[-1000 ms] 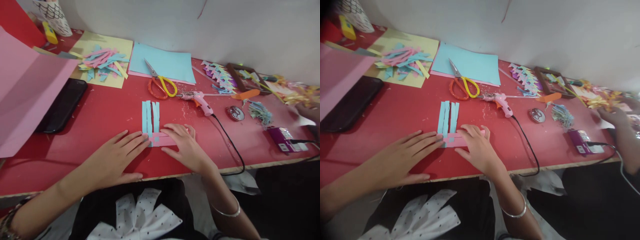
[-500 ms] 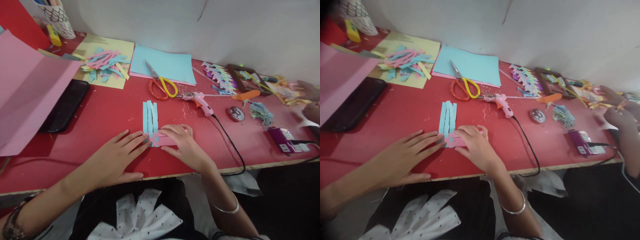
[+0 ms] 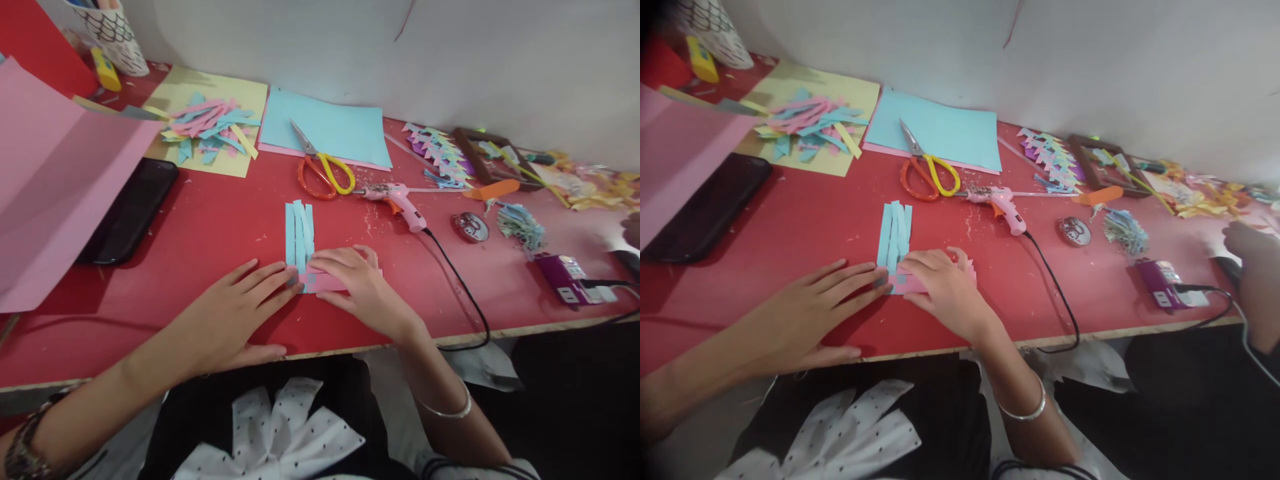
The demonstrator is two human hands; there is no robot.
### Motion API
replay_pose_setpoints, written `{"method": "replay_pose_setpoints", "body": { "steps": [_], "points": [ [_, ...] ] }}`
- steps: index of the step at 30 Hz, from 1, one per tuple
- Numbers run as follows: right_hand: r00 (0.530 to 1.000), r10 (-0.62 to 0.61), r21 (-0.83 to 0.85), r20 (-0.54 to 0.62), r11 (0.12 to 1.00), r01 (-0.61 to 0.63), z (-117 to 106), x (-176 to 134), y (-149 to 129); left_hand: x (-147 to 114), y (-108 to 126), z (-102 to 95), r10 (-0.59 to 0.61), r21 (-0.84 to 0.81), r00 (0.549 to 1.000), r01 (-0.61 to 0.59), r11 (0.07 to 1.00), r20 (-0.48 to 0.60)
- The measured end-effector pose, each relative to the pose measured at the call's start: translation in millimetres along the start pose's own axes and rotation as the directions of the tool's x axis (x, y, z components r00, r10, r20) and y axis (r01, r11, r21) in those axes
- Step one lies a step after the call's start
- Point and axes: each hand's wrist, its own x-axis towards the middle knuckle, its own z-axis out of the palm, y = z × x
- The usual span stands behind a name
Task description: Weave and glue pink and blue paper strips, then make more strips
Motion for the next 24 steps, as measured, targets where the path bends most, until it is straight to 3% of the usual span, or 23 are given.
{"method": "replay_pose_setpoints", "body": {
  "steps": [8,13,19,24],
  "points": [
    [1.0,0.016,0.015,-0.019,1.0,-0.015,1.5,-0.7,-2.9,0.7,0.7,0.0,-0.015,-0.013,1.0,0.015,1.0,0.005],
    [0.999,0.02,0.006,-0.03,1.0,-0.02,2.6,-2.5,-2.8,1.9,0.8,-0.6,0.017,0.018,0.998,-0.016,1.0,-0.058],
    [0.985,0.052,-0.131,-0.166,0.989,-0.074,3.2,-15.1,-1.0,3.1,6.4,-0.1,0.029,0.027,0.986,-0.025,0.999,-0.164],
    [0.973,0.083,-0.218,-0.215,0.967,-0.131,3.6,-27.0,-2.9,8.5,11.8,1.0,-0.007,0.056,0.992,0.014,0.998,-0.126]
  ]
}}
